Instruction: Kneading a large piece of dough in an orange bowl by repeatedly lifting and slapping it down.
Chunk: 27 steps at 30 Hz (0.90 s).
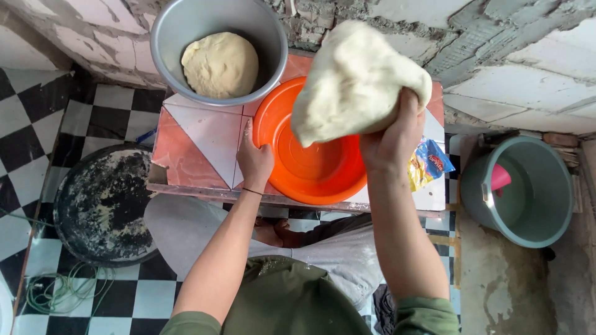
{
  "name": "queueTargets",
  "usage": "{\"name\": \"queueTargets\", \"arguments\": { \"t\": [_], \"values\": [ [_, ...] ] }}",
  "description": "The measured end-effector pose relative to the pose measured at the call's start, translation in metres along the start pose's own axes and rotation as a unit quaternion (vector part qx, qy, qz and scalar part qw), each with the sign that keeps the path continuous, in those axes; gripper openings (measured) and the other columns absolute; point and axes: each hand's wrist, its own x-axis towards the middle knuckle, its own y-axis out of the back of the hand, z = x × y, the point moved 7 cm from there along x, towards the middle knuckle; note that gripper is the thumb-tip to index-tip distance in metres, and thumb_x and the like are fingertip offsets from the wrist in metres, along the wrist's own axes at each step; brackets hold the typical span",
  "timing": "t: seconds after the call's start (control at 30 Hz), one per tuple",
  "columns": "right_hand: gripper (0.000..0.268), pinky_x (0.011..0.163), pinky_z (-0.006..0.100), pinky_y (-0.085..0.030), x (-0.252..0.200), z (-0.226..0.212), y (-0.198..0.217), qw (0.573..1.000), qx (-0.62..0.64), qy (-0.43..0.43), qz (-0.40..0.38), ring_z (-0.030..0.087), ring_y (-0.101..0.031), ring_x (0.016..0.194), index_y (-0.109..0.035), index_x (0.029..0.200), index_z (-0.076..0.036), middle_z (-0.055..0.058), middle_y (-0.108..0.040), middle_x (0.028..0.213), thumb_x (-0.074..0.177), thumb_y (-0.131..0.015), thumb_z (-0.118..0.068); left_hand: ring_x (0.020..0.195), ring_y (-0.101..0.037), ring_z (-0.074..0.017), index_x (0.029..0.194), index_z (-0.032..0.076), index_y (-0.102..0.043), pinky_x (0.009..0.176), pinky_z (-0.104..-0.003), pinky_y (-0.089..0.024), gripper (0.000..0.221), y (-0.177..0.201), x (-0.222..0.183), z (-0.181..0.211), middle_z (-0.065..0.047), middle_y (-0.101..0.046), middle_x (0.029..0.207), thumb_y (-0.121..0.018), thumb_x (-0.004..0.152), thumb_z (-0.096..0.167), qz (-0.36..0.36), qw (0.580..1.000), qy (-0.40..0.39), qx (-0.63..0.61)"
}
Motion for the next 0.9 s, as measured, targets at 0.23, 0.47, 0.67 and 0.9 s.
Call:
{"name": "queueTargets", "arguments": {
  "t": [0.23,0.47,0.67,0.9],
  "values": [
    [0.047,0.113,0.049,-0.044,0.013,0.107,0.076,0.881,-0.473,-0.001,-0.015,0.037,-0.063,0.122,-0.058,0.134,-0.010,0.023,-0.069,0.124,0.096,-0.063,-0.038,0.125,-0.061,-0.0397,0.157,0.017,-0.043,0.093,-0.049,-0.058,0.070,0.003,-0.001,-0.002,-0.015,-0.056,0.147,-0.054,0.088,0.006,-0.027,1.000,0.001,0.012],
    [0.084,0.108,0.057,-0.050,-0.025,0.084,0.039,0.483,-0.785,-0.131,-0.366,0.050,-0.055,0.133,-0.036,0.157,0.001,0.031,-0.055,0.143,0.095,-0.061,-0.051,0.121,-0.064,-0.0407,0.154,0.013,-0.045,0.090,-0.043,-0.060,0.061,0.005,-0.005,0.017,-0.021,-0.057,0.137,-0.059,0.094,0.009,-0.060,0.993,-0.030,0.101],
    [0.073,0.109,0.054,-0.043,-0.054,0.074,-0.008,0.443,-0.777,0.263,-0.362,0.044,-0.048,0.139,-0.043,0.158,-0.020,0.023,-0.055,0.145,0.095,-0.067,-0.045,0.116,-0.064,-0.0397,0.151,0.007,-0.045,0.087,-0.046,-0.060,0.052,0.000,-0.008,0.019,-0.020,-0.056,0.125,-0.052,0.101,0.014,-0.072,0.990,-0.060,0.106],
    [0.056,0.111,0.052,-0.040,-0.031,0.160,0.008,0.477,-0.684,0.285,-0.473,0.033,-0.052,0.138,-0.060,0.140,-0.031,0.010,-0.060,0.139,0.102,-0.043,-0.067,0.113,-0.065,-0.0397,0.146,0.007,-0.053,0.087,-0.044,-0.059,0.044,0.006,-0.004,0.018,-0.021,-0.061,0.123,-0.056,0.102,0.015,-0.034,0.996,-0.058,0.051]
  ]
}}
